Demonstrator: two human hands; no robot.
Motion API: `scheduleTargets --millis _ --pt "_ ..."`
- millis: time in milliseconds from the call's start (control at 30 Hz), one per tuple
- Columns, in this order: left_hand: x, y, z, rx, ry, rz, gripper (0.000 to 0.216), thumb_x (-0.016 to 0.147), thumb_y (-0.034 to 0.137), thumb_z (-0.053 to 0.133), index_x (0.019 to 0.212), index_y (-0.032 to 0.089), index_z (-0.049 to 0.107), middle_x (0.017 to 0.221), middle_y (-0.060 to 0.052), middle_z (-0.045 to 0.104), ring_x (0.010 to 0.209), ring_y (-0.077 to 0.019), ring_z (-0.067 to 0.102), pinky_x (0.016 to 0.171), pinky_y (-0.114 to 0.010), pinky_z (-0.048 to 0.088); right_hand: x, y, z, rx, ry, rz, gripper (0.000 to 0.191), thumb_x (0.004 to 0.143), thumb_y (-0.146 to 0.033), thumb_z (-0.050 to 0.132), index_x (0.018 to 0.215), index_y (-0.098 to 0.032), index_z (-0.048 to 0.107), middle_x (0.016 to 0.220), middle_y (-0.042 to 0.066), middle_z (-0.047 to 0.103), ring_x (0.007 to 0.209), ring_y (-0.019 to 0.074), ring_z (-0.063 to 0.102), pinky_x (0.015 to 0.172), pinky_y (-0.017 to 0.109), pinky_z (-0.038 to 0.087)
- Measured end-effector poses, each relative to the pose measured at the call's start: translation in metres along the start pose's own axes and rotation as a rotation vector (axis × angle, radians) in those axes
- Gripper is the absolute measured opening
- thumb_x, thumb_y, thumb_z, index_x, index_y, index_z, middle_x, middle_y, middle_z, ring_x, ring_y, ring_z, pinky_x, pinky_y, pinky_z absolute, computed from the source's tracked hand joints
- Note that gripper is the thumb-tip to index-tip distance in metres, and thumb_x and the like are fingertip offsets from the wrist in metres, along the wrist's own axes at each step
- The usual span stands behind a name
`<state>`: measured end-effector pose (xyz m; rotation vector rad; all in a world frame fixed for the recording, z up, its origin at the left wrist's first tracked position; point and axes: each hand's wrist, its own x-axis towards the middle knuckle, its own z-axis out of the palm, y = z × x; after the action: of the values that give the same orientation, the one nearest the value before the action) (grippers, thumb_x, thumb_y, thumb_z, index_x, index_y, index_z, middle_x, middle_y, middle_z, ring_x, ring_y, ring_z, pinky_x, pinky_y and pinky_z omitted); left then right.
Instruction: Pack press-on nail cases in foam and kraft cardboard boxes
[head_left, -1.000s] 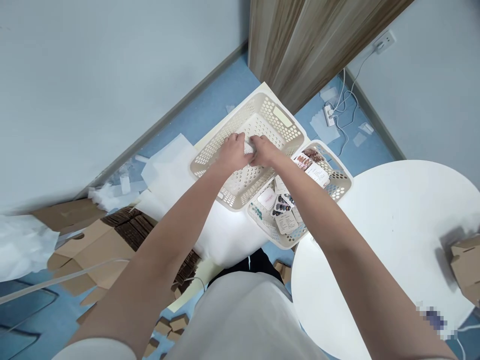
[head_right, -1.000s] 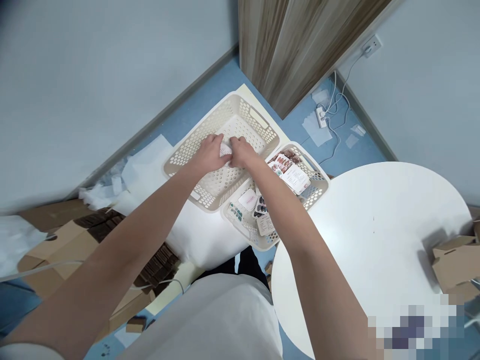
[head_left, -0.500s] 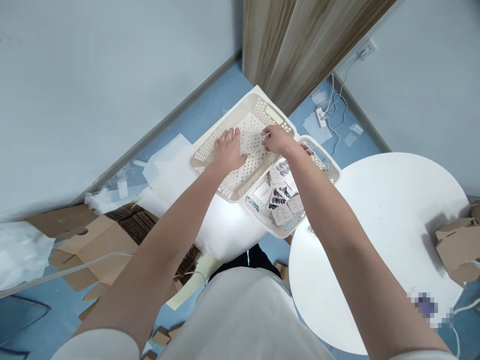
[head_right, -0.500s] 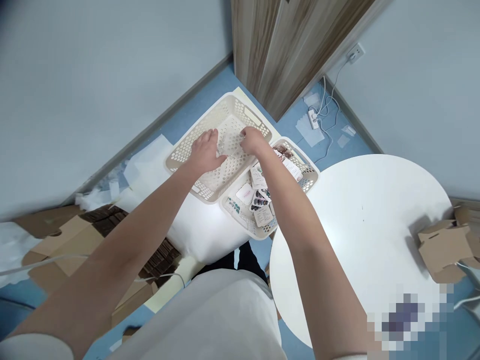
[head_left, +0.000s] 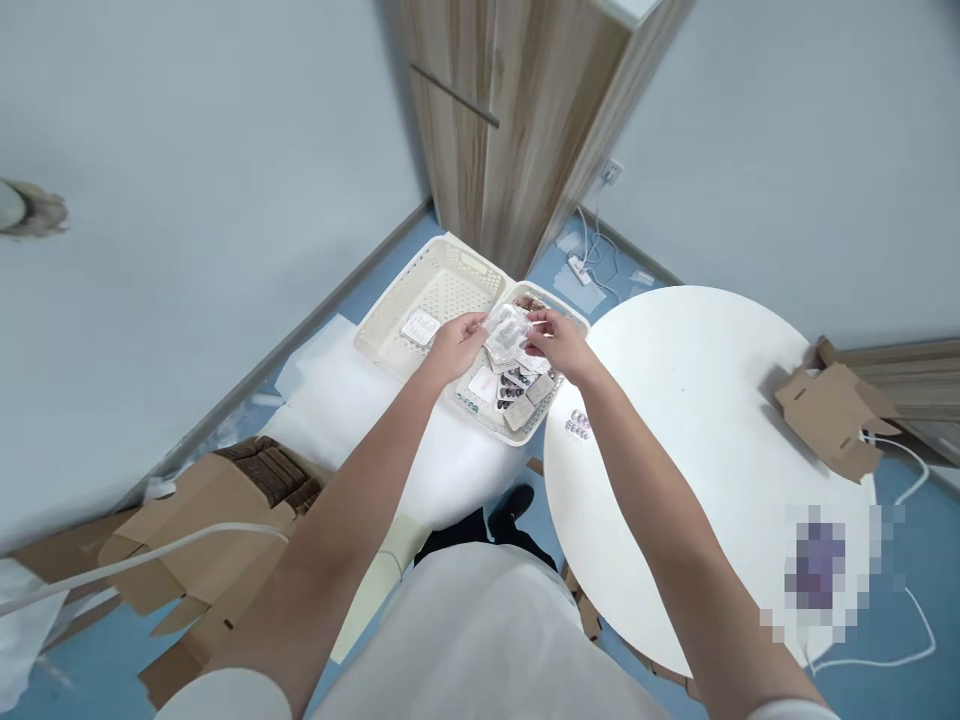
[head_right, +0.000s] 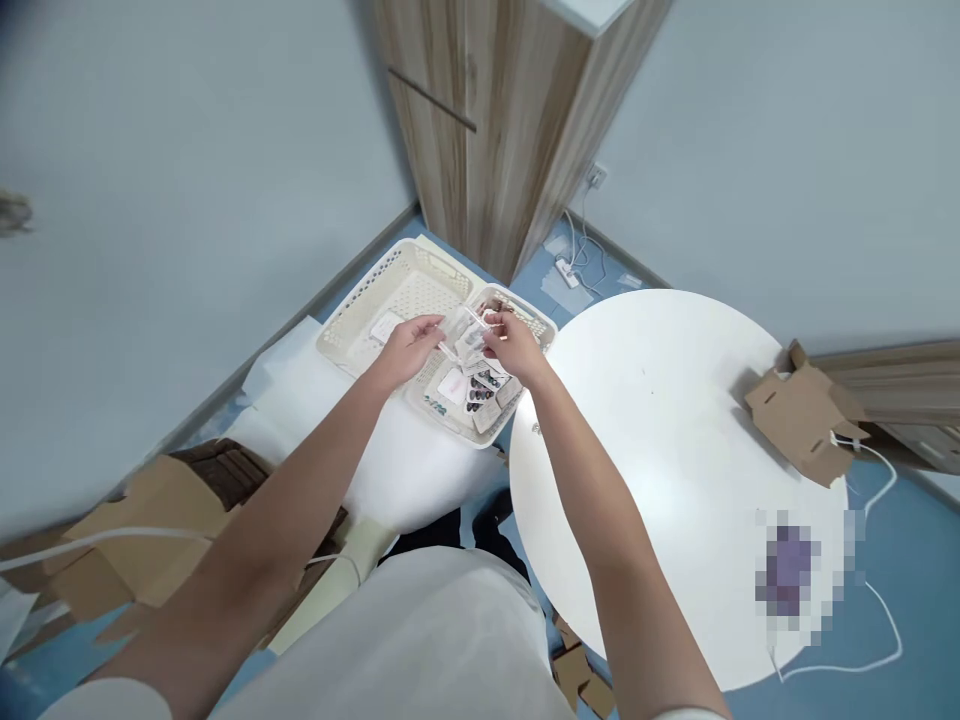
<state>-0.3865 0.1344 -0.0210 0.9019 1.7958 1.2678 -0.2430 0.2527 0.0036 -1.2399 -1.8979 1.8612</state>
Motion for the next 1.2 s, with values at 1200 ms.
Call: scheduleTargets --millis 1200 --pt "-0.249 0.073 0.261 -0.153 -0.638 -0.305 0.044 0.070 0.043 0.060 0.106 0.020 0.052 0.098 -0.006 0.062 0.088 -0.0160 0.059 0.075 -0.029 0.042 -0.391 0.173 -0.154 0.423 0.432 -0.008 0.041 0.064 -0.036 0.068 0.101 -0.022 0.058 0.088 0.001 0.057 0.065 0.0100 0.058 0.067 0.031 0.049"
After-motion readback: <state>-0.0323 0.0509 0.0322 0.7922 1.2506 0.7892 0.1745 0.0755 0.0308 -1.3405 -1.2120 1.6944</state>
